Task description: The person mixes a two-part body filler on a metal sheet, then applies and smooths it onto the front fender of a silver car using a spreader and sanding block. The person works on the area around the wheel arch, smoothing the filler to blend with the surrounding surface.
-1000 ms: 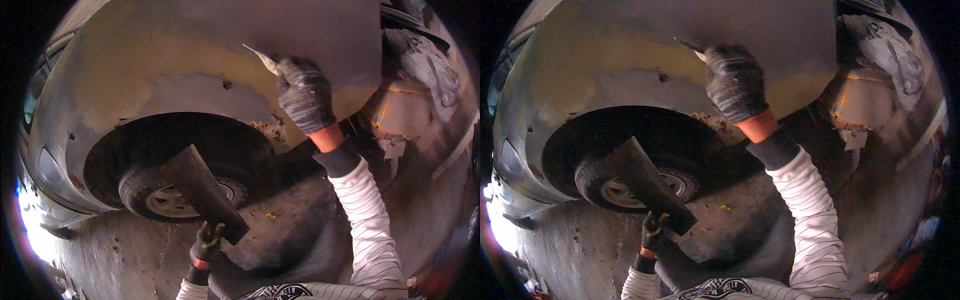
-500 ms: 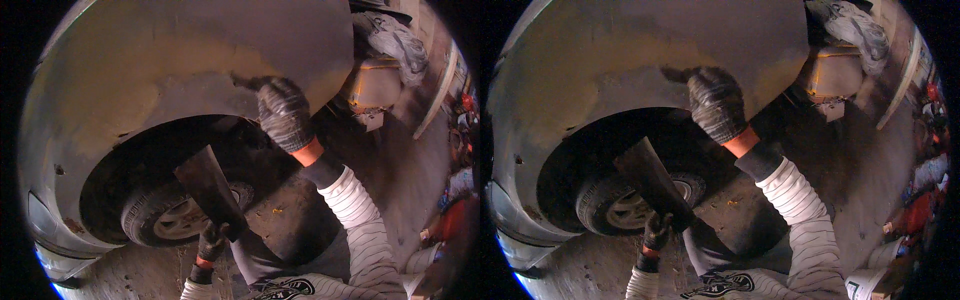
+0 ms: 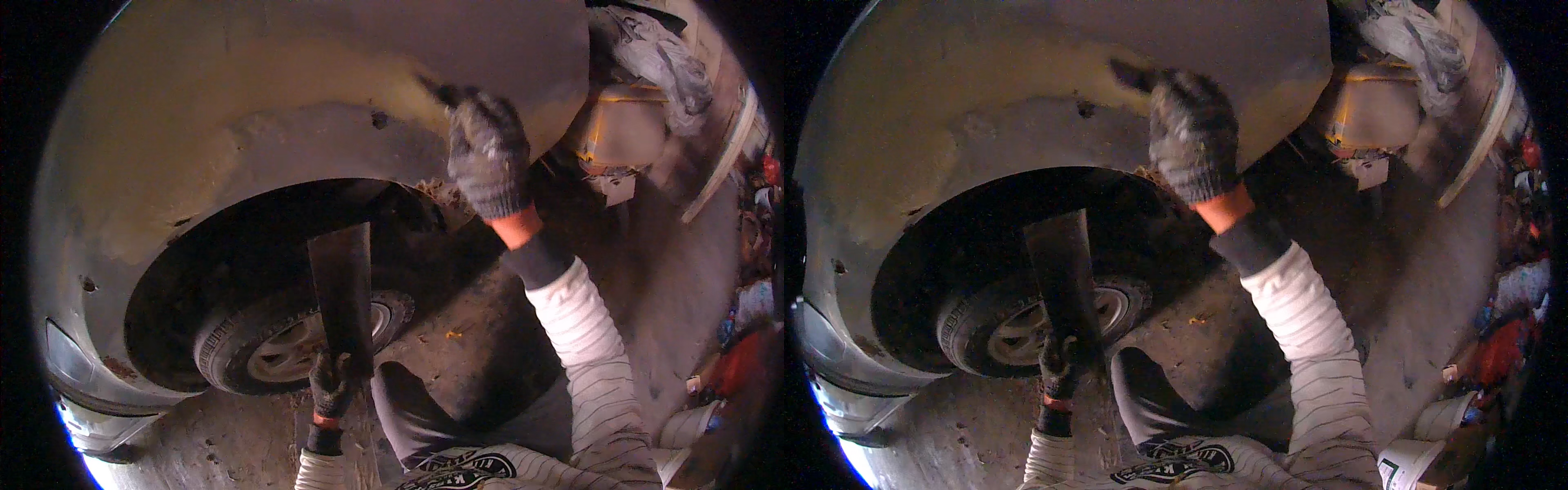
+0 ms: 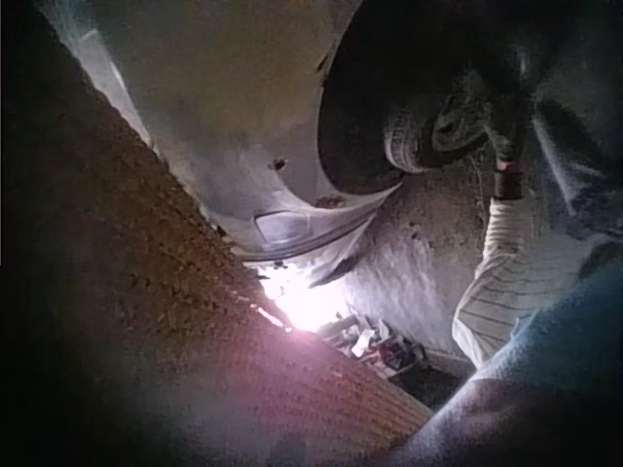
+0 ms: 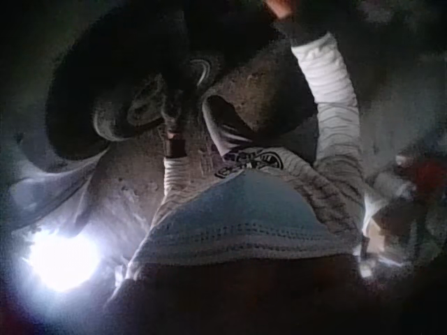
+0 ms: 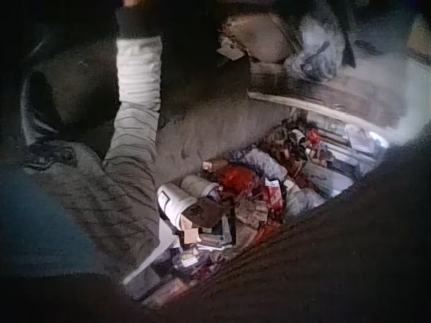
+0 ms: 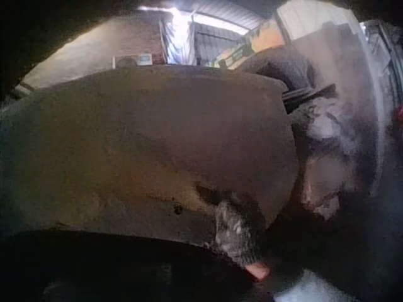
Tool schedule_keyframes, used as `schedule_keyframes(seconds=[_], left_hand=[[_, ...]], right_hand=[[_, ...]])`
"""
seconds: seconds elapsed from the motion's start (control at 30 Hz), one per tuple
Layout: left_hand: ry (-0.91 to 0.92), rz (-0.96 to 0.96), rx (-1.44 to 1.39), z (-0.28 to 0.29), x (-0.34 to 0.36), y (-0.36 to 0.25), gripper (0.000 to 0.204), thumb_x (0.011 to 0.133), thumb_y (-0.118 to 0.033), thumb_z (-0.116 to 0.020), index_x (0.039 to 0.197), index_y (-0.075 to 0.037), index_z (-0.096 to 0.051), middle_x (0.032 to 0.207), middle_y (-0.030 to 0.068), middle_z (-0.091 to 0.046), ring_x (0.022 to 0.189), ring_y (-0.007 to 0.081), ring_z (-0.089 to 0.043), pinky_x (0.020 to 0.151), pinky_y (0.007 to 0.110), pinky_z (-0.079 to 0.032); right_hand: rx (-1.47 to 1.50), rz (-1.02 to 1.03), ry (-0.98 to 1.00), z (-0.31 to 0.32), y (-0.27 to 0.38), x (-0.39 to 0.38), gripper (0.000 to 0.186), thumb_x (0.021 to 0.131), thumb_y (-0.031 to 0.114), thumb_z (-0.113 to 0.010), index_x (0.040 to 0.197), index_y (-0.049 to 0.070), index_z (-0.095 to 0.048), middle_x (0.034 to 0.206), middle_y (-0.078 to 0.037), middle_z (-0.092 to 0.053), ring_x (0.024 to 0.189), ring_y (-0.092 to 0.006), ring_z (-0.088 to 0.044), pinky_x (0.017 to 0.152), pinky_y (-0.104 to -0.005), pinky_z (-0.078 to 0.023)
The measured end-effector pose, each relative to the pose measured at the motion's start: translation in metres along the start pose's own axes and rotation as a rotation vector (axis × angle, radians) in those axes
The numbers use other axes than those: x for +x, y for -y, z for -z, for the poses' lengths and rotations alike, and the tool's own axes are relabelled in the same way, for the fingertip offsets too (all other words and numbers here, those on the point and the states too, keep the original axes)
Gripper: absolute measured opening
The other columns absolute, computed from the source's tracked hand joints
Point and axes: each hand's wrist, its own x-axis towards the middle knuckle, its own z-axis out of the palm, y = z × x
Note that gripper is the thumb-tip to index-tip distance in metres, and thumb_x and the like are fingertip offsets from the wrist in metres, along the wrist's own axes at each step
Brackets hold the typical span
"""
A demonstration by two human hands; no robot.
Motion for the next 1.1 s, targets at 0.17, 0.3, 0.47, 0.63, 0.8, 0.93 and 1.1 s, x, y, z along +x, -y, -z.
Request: schedule_keyframes(seconds=[0.17, 0.3, 0.47, 0.63, 0.8, 0.93, 1.1], left_hand=[[-0.041, 0.152, -0.059, -0.007, -0.024, -0.011, 0.023, 0.098, -0.015, -0.062, 0.115, 0.000, -0.065, 0.104, 0.0114, -0.069, 0.095, 0.0185, -0.061, 0.085, 0.033, -0.050], [-0.024, 0.139, 0.147, -0.002, -0.037, -0.017, 0.024, 0.098, -0.016, -0.062, 0.115, 0.001, -0.065, 0.105, 0.0108, -0.068, 0.094, 0.0180, -0.059, 0.085, 0.034, -0.049], [-0.058, 0.162, -0.031, 0.001, -0.054, -0.019, 0.028, 0.097, -0.008, -0.059, 0.122, 0.003, -0.061, 0.107, 0.0108, -0.071, 0.101, 0.0179, -0.065, 0.090, 0.031, -0.050], [-0.050, 0.163, -0.020, 0.002, -0.055, -0.021, 0.028, 0.098, -0.011, -0.062, 0.121, 0.004, -0.061, 0.113, 0.0110, -0.069, 0.106, 0.0184, -0.063, 0.092, 0.032, -0.050], [-0.124, 0.322, -0.099, -0.009, -0.050, -0.021, 0.031, 0.099, -0.021, -0.065, 0.118, 0.003, -0.063, 0.111, 0.0105, -0.069, 0.101, 0.0179, -0.061, 0.089, 0.033, -0.049], [-0.102, 0.200, 0.048, -0.014, -0.045, -0.024, 0.028, 0.102, -0.024, -0.061, 0.115, 0.000, -0.064, 0.104, 0.0081, -0.067, 0.094, 0.0157, -0.058, 0.083, 0.031, -0.049], [-0.023, 0.355, -0.015, -0.016, -0.038, -0.028, 0.025, 0.103, -0.024, -0.058, 0.112, -0.002, -0.066, 0.099, 0.0066, -0.066, 0.090, 0.0127, -0.057, 0.081, 0.028, -0.047]], right_hand=[[-0.146, -0.049, -0.020, -0.033, 0.007, -0.017, 0.028, 0.080, 0.007, -0.070, 0.108, 0.006, -0.070, 0.105, -0.017, -0.068, 0.097, -0.0368, -0.065, 0.088, -0.0453, -0.053], [-0.065, -0.033, 0.046, -0.008, 0.023, -0.050, 0.034, 0.076, 0.005, -0.071, 0.109, 0.006, -0.070, 0.106, -0.016, -0.069, 0.098, -0.0377, -0.066, 0.088, -0.0446, -0.053], [-0.067, -0.179, -0.103, -0.013, -0.019, -0.024, 0.020, 0.078, 0.001, -0.066, 0.098, 0.006, -0.067, 0.100, -0.016, -0.067, 0.093, -0.0386, -0.064, 0.085, -0.0451, -0.053], [-0.047, -0.070, -0.040, -0.022, -0.006, -0.054, 0.033, 0.075, 0.006, -0.071, 0.108, 0.006, -0.068, 0.105, -0.017, -0.066, 0.099, -0.0384, -0.063, 0.087, -0.0485, -0.052], [-0.123, -0.079, -0.065, 0.004, -0.036, -0.057, 0.033, 0.077, 0.006, -0.071, 0.110, 0.006, -0.068, 0.103, -0.017, -0.067, 0.097, -0.0392, -0.064, 0.087, -0.0478, -0.052], [-0.091, -0.141, -0.056, -0.016, -0.034, -0.061, 0.033, 0.080, 0.001, -0.068, 0.113, 0.004, -0.069, 0.117, -0.019, -0.066, 0.107, -0.0384, -0.063, 0.093, -0.0455, -0.052], [0.005, -0.151, 0.116, 0.012, -0.019, -0.097, 0.035, 0.080, 0.002, -0.070, 0.115, 0.005, -0.070, 0.116, -0.017, -0.068, 0.107, -0.0379, -0.064, 0.095, -0.0450, -0.052]])
